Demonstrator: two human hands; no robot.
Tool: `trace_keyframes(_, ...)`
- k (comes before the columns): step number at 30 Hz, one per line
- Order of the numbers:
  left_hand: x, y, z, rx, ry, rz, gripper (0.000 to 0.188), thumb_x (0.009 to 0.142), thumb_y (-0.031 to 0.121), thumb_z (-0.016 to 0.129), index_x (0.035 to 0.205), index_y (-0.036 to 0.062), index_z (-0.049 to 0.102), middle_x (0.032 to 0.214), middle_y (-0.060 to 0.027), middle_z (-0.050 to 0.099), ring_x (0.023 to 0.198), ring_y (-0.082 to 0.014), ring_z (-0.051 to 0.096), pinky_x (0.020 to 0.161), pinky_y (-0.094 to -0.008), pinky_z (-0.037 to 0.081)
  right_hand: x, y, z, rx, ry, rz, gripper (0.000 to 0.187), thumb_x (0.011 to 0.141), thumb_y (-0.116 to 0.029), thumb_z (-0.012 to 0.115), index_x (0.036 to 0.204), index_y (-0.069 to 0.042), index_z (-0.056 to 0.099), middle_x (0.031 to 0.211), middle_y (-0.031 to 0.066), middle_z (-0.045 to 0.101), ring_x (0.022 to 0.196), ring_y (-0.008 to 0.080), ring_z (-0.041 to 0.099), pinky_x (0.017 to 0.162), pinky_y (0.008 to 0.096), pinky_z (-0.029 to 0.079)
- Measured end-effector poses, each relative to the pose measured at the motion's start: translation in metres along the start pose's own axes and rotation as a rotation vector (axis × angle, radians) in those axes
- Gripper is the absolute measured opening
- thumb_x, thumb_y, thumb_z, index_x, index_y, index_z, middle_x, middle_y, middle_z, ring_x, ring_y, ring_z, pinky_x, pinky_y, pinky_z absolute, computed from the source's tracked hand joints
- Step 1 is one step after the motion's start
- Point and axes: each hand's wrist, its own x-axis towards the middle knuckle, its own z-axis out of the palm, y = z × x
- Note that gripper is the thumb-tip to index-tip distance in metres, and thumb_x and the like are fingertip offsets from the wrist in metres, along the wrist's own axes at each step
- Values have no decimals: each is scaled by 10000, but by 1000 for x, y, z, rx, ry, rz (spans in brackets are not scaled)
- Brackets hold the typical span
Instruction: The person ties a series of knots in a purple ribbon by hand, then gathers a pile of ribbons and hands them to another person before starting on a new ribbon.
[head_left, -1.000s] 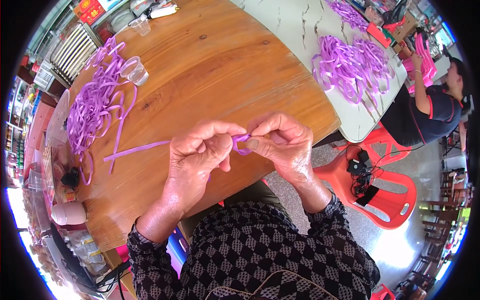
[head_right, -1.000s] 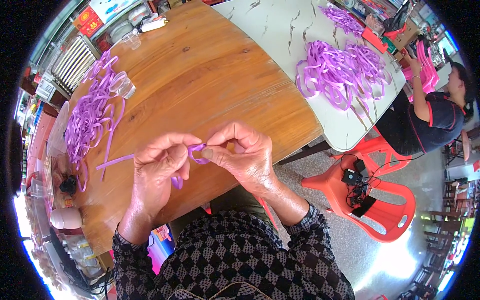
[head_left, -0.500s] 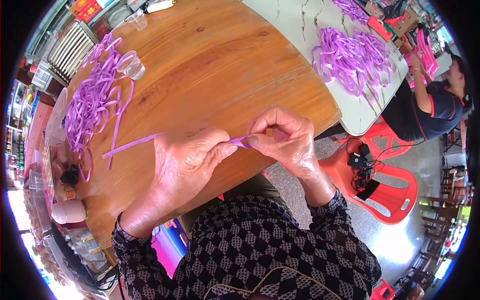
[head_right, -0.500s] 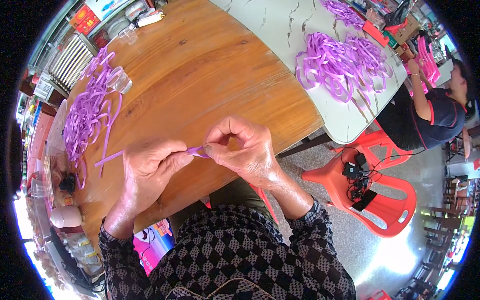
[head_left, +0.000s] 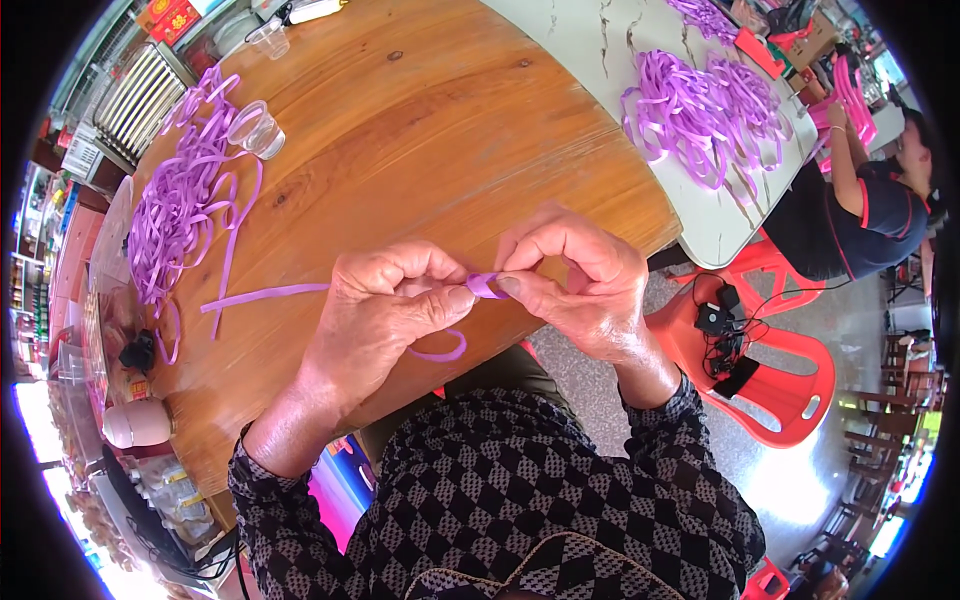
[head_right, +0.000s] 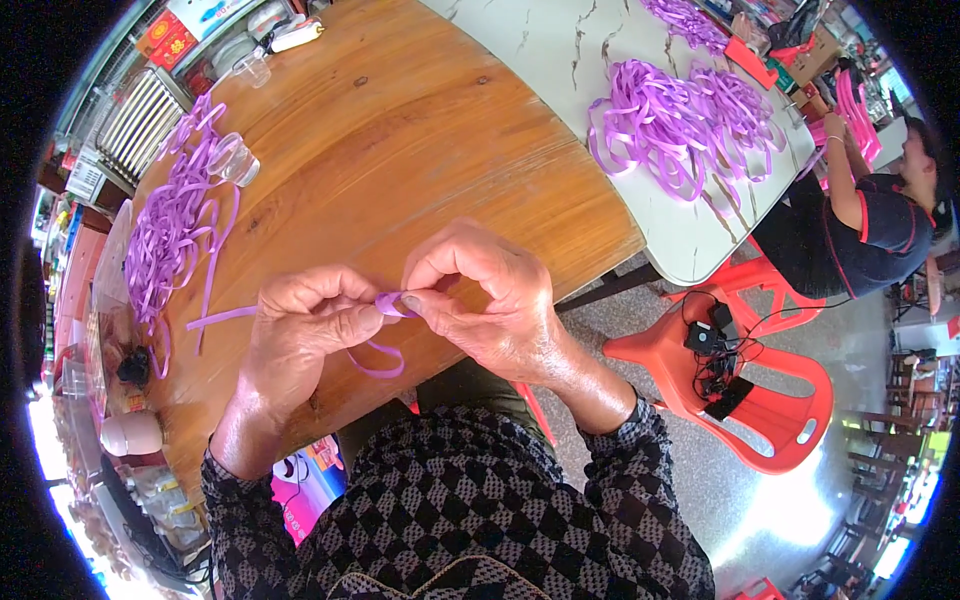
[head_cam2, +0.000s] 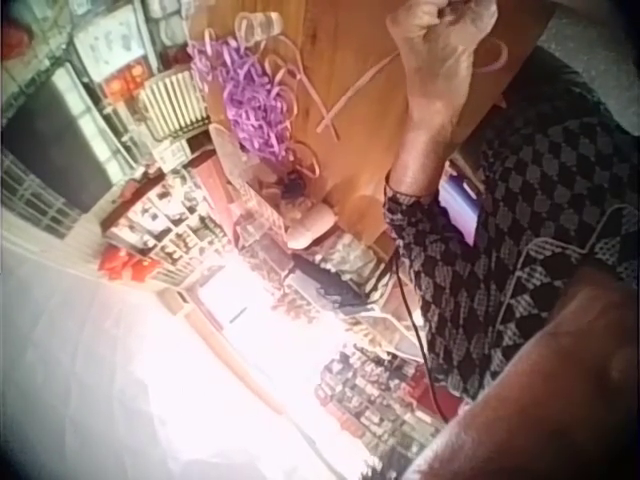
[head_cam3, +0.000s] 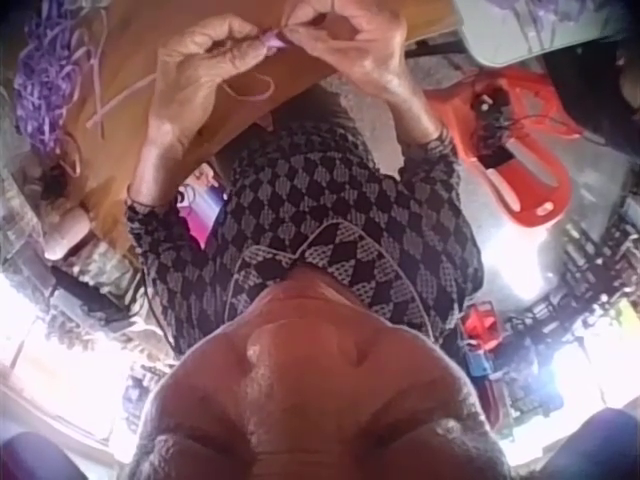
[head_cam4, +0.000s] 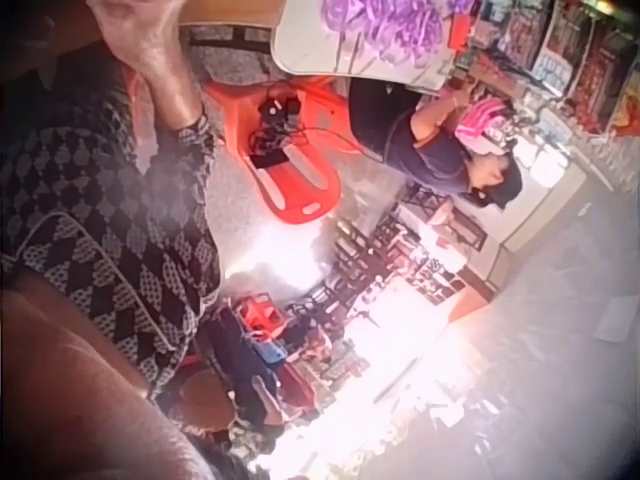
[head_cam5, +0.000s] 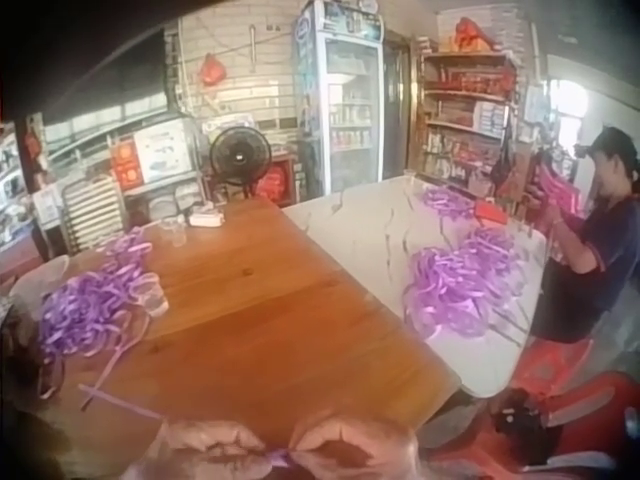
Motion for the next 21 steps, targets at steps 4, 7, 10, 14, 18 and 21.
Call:
trace_keyframes(4,2,2,0,-188,-84,-97,120,807,76,624,861,-31,619,781,-74,642,551,-61,479,511,-186,403,3,-1,-4,-16,-8,-39,129,711,85,645,779,0,574,795,81,591,740,144,542,650,256,429)
trace_keyframes(7,1,4,2,-102,-77,-90,116,814,82,618,865,-22,620,771,-66,641,532,-52,450,486,-184,365,4,1,-8,-33,-35,-60,128,708,72,657,777,1,576,797,80,594,735,143,541,647,260,427)
trace_keyframes(10,-1,6,6,-46,-66,-78,117,819,95,619,866,-13,625,725,-46,625,515,-43,430,466,-181,341,2,3,-9,-42,-59,-77,129,706,62,665,779,-1,579,799,78,599,735,146,540,649,265,427)
trace_keyframes(14,-1,-4,9,-46,-35,-24,115,812,93,633,878,-1,638,630,1,568,495,-29,417,447,-183,337,1,5,-7,-29,-47,-113,130,707,55,669,780,-4,580,799,79,603,739,156,542,656,270,427)
trace_keyframes(18,1,-1,14,3,8,-18,108,803,77,640,870,-8,642,607,14,538,492,-26,427,442,-189,347,0,7,-10,-46,-38,-106,134,703,52,674,783,-6,583,808,83,608,741,161,544,660,272,427)
trace_keyframes(21,2,-3,14,-20,-9,-175,115,797,77,647,866,-15,645,622,9,553,508,-27,442,450,-190,354,0,7,-11,-34,-29,-100,137,702,48,676,785,-13,586,813,86,614,741,166,547,660,278,428)
